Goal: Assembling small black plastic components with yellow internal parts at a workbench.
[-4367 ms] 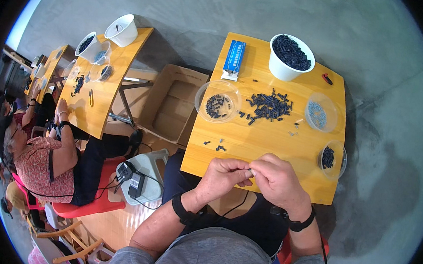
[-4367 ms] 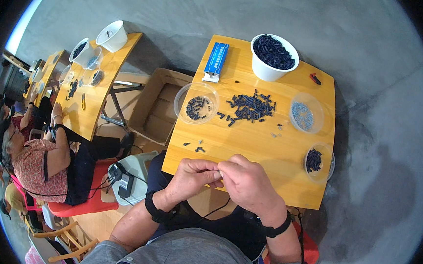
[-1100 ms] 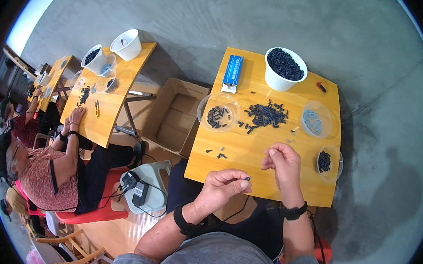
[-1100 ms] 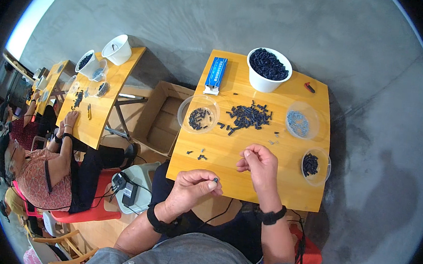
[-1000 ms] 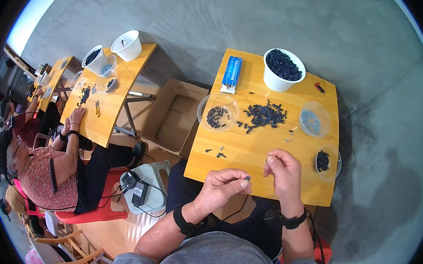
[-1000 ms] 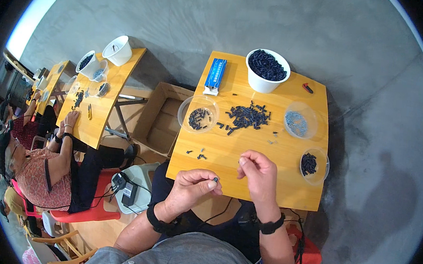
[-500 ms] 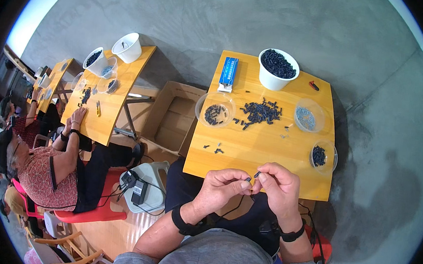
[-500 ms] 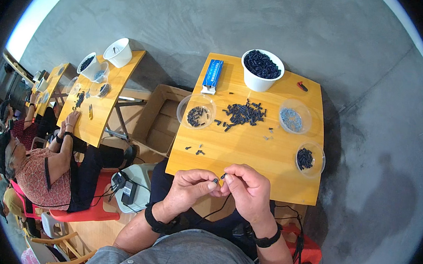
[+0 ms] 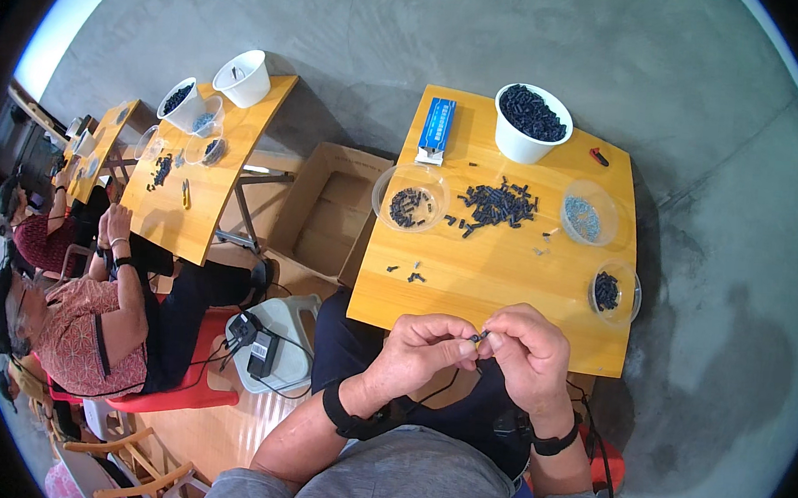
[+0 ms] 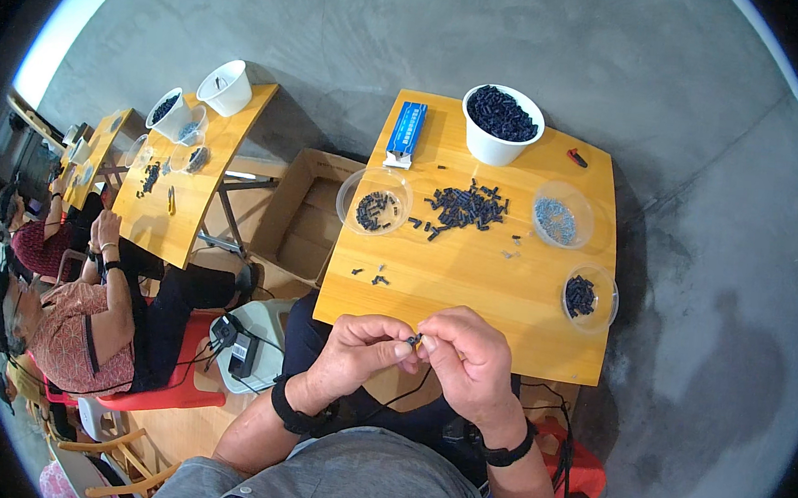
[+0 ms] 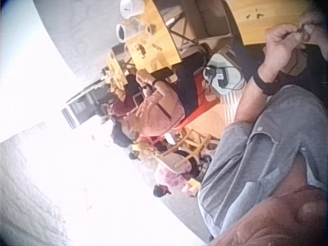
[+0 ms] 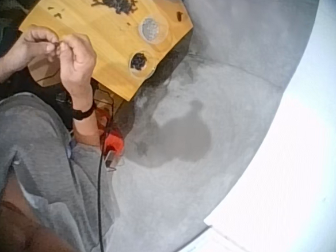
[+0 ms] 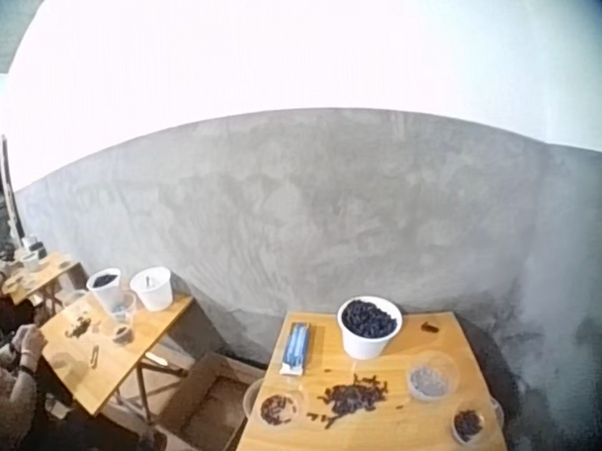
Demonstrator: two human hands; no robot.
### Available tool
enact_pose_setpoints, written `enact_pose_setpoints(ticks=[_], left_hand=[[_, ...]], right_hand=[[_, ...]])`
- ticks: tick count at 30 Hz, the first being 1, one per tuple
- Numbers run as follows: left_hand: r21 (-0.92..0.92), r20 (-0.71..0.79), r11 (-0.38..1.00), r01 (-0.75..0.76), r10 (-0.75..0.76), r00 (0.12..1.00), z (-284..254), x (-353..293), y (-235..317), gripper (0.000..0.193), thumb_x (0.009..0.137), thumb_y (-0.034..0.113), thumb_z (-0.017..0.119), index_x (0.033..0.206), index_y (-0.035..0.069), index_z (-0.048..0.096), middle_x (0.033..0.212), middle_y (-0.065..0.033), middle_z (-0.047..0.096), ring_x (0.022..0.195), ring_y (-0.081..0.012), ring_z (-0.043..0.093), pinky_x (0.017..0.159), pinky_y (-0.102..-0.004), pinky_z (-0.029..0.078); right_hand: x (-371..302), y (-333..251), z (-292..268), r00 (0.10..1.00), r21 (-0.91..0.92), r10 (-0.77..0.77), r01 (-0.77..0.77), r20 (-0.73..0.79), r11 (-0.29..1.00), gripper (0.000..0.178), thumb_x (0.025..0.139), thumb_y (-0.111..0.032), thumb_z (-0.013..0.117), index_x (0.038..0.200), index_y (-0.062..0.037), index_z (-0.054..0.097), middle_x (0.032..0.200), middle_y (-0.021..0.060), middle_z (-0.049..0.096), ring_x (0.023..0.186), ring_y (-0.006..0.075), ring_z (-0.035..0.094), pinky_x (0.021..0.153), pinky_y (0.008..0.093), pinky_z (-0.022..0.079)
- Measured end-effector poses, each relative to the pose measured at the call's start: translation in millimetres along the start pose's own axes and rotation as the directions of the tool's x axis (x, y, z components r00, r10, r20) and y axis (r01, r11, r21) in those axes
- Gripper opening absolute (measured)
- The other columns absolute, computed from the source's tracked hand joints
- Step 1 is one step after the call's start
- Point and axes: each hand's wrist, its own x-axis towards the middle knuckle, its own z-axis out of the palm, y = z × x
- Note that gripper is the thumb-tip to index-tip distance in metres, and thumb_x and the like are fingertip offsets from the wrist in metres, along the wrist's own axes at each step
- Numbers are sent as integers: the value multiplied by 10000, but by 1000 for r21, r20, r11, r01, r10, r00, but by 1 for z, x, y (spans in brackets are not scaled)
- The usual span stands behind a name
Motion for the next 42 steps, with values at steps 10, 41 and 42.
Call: enact_pose_setpoints(ticks=[10,41,42], left_hand=[[-60,2,998,2,-1,1000,-1,3,1,98,879,36,595,946,-25,633,824,-81,662,763,-138,636,722,-265,525],[-41,-23,995,93,-94,995,-7,13,-1,119,887,28,582,976,-24,642,816,-58,655,740,-115,623,687,-241,520],[-25,-26,996,89,-90,996,-6,13,-1,117,887,29,583,972,-25,642,813,-56,655,739,-112,621,685,-238,518]], right_hand=[[7,2,1,998,-103,-58,58,8,993,56,818,27,584,866,22,611,788,107,612,675,196,600,596,283,479],[19,7,1,982,-278,-170,186,82,942,127,758,63,626,870,6,644,802,111,599,674,231,608,571,295,488],[19,8,2,982,-277,-169,186,83,943,127,758,63,626,870,6,644,802,111,599,674,231,608,571,295,488]])
